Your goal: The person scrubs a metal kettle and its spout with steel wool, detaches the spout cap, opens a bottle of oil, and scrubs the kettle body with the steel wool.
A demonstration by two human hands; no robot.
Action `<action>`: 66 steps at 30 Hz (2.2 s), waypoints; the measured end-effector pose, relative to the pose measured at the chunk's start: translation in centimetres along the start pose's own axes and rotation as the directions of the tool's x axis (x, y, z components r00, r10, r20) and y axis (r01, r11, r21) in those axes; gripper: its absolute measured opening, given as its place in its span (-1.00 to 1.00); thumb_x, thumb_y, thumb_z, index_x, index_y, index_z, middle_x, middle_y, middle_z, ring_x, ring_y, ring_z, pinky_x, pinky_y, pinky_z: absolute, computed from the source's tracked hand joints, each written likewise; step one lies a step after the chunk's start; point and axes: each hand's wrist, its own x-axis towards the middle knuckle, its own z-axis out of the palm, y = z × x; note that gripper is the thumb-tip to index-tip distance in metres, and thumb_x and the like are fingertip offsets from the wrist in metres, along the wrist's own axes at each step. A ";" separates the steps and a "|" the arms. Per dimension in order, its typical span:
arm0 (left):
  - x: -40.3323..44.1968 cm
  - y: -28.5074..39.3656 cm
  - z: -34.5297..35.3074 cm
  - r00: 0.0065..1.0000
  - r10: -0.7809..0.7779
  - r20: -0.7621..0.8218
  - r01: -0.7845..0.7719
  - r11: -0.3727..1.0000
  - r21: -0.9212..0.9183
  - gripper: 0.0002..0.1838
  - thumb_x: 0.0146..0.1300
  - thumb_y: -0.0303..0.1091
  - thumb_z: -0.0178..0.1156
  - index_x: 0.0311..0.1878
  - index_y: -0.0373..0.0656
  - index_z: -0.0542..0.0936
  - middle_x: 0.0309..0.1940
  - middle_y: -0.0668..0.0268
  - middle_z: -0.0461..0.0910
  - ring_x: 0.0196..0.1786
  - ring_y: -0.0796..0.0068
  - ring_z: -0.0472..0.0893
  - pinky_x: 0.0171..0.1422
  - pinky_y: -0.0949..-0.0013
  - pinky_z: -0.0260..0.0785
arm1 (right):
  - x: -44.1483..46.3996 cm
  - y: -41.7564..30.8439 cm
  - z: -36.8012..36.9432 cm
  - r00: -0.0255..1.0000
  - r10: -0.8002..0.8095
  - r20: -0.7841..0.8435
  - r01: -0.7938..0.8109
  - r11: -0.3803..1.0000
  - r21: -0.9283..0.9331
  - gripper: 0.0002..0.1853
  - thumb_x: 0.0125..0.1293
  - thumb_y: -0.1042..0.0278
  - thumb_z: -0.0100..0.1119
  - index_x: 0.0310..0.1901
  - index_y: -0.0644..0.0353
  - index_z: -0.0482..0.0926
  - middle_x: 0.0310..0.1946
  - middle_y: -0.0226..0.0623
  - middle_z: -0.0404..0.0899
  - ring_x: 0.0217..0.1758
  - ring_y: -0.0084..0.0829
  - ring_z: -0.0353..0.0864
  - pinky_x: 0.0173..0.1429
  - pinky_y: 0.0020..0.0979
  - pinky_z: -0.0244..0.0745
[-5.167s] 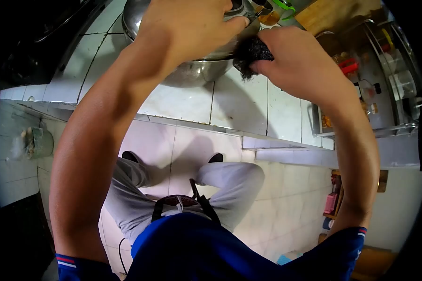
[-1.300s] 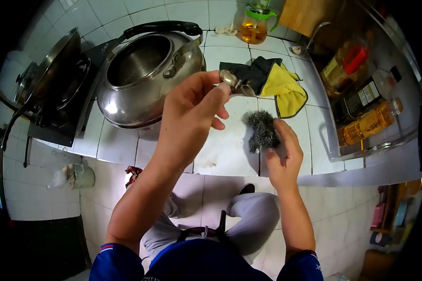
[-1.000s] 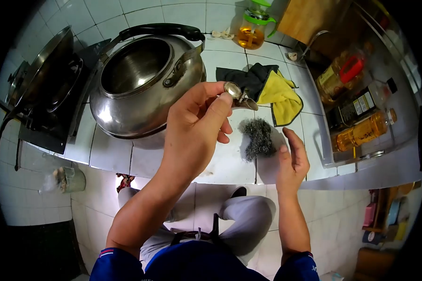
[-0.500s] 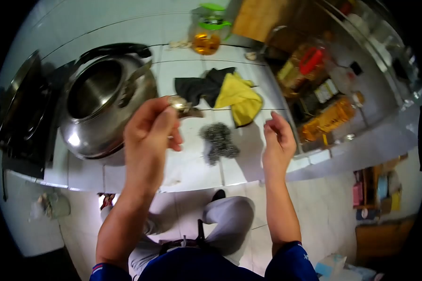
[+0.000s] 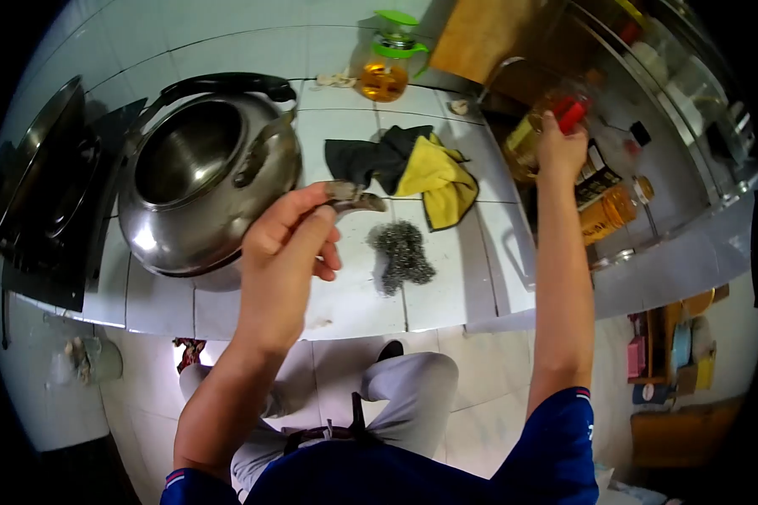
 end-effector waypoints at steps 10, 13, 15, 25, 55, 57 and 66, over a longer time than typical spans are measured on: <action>-0.3 -0.1 -0.3 0.997 -0.048 0.067 0.052 0.997 -0.055 -0.64 0.48 -0.34 0.13 0.27 -0.19 0.53 -0.36 0.39 0.59 -0.43 0.64 0.53 -0.38 0.52 0.38 | 2.1 0.5 0.7 0.996 0.031 -0.083 -0.038 0.995 -0.092 -0.43 0.23 0.03 0.41 0.04 0.40 0.55 -0.05 0.10 0.69 0.00 0.02 0.69 0.17 -0.18 0.50; -0.3 0.0 -0.3 0.996 -0.035 0.080 0.039 0.998 -0.048 -0.63 0.48 -0.33 0.12 0.29 -0.18 0.53 -0.35 0.38 0.59 -0.43 0.64 0.53 -0.38 0.52 0.37 | 2.2 -0.3 0.0 0.999 0.048 0.017 -0.044 0.980 -0.193 -0.52 0.31 0.06 0.33 -0.01 0.38 0.58 -0.13 0.02 0.71 -0.10 0.02 0.69 0.08 -0.18 0.53; -0.4 0.0 -0.3 0.996 -0.025 0.086 0.029 0.998 -0.047 -0.62 0.48 -0.33 0.13 0.31 -0.17 0.53 -0.35 0.39 0.59 -0.43 0.64 0.53 -0.38 0.53 0.37 | 2.4 -0.3 -0.2 0.997 -0.069 0.015 0.070 0.995 -0.078 -0.61 0.40 0.10 0.25 -0.09 0.36 0.59 -0.27 -0.08 0.71 -0.26 -0.15 0.69 -0.11 -0.23 0.56; -1.5 0.6 -0.1 0.994 -0.023 0.105 0.021 1.000 0.020 -0.54 0.45 -0.35 0.13 0.39 -0.17 0.45 -0.26 0.36 0.57 -0.42 0.66 0.52 -0.38 0.55 0.36 | -2.4 -3.7 -3.3 0.993 0.027 0.115 -0.036 0.996 0.077 -0.73 0.47 0.17 0.20 -0.22 0.25 0.55 -0.39 -0.34 0.63 -0.43 -0.50 0.56 -0.35 -0.43 0.49; -13.4 12.8 2.1 0.375 0.247 0.893 -0.841 0.495 0.217 -0.47 0.22 0.00 0.38 0.16 -0.14 0.67 -0.25 0.30 0.59 -0.30 0.46 0.50 -0.28 0.38 0.35 | -26.6 -13.7 -27.9 0.348 -0.413 0.842 -0.204 0.843 0.498 -0.72 0.35 0.19 0.37 -0.12 0.24 0.63 -0.47 -0.43 0.58 -0.43 -0.64 0.51 -0.31 -0.51 0.40; -15.1 13.7 1.4 0.362 0.226 0.904 -0.876 0.414 0.247 -0.50 0.23 -0.03 0.38 0.13 -0.15 0.68 -0.25 0.27 0.58 -0.29 0.41 0.52 -0.26 0.36 0.38 | -27.4 -14.2 -28.5 0.279 -0.473 0.836 -0.122 0.846 0.519 -0.72 0.35 0.17 0.36 -0.11 0.22 0.64 -0.49 -0.40 0.58 -0.47 -0.61 0.52 -0.33 -0.49 0.41; -21.8 13.4 -3.1 0.547 0.279 0.789 -0.835 0.113 0.538 -0.55 0.18 -0.08 0.42 -0.02 -0.23 0.62 -0.33 0.15 0.52 -0.36 0.21 0.52 -0.26 0.30 0.39 | -32.8 -16.8 -28.6 0.253 -0.445 0.859 -0.198 0.845 0.496 -0.76 0.34 0.19 0.33 -0.18 0.19 0.61 -0.49 -0.33 0.59 -0.45 -0.54 0.56 -0.31 -0.44 0.43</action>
